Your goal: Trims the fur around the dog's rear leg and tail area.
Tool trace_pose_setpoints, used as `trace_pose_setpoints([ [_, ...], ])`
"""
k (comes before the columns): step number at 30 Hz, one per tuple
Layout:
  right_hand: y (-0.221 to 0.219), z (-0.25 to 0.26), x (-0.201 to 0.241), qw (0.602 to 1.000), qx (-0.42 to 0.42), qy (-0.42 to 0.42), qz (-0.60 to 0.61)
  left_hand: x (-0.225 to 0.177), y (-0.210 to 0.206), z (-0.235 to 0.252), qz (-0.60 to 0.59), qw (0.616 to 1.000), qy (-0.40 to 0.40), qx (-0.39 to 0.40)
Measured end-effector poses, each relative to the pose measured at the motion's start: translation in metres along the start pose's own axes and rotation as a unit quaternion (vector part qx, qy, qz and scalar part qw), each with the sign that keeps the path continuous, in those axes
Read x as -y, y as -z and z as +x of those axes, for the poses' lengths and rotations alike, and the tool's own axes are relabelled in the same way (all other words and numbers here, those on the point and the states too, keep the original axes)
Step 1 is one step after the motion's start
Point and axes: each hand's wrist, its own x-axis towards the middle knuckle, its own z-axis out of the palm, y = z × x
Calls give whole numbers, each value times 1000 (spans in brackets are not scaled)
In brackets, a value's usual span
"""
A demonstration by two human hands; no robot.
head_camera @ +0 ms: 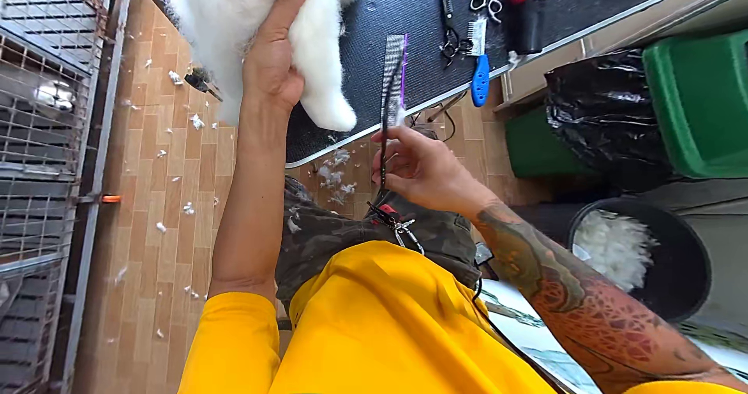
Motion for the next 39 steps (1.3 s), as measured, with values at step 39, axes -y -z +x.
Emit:
trace_pose_setpoints([
  [39,19,-17,-11,966,-31,98,-238,-1,-3,0,2,1000,2,-2],
])
